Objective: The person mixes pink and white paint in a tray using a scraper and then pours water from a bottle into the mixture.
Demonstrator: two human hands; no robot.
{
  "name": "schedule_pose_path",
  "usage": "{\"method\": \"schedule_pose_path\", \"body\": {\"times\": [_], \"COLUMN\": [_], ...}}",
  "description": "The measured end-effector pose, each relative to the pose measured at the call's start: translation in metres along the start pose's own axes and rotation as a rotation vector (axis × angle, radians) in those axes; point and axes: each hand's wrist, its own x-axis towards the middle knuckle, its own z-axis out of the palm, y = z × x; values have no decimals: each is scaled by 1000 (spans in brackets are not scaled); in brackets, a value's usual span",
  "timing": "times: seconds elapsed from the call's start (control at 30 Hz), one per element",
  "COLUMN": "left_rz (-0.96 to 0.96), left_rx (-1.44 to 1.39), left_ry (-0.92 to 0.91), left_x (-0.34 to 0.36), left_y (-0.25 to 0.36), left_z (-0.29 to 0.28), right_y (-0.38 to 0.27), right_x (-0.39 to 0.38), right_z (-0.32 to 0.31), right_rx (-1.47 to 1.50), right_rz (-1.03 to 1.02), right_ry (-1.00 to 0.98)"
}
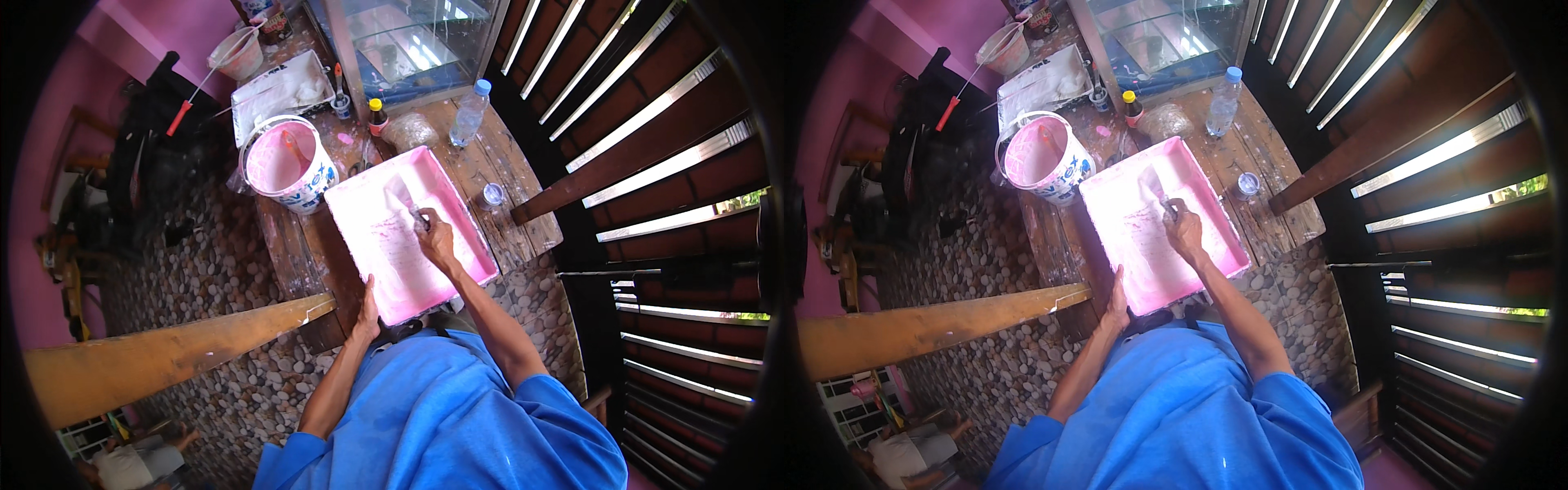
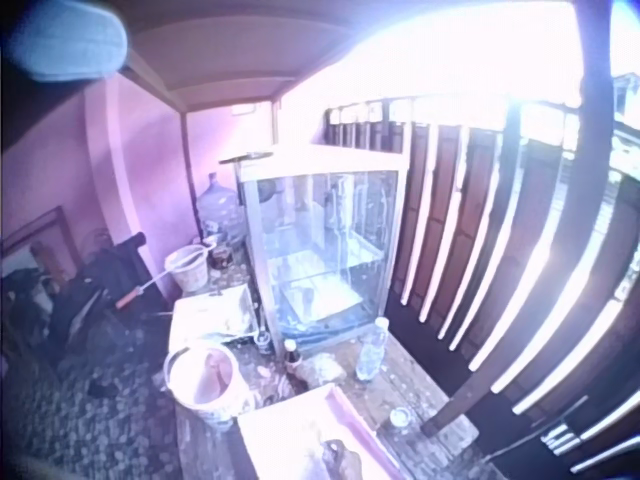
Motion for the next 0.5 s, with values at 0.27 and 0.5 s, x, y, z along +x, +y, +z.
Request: {"method": "schedule_pose_path", "body": {"times": [0.27, 0.5], "left_rz": [-16, 9], "left_rx": [-73, -56], "left_ry": [-71, -83], "left_x": [2, 6], "left_y": [0, -4], "left_z": [-1, -6], "right_y": [36, 24], "right_x": [9, 8], "right_z": [3, 0], "right_rx": [-120, -22], "right_rz": [-119, 35], "right_ry": [192, 125]}}
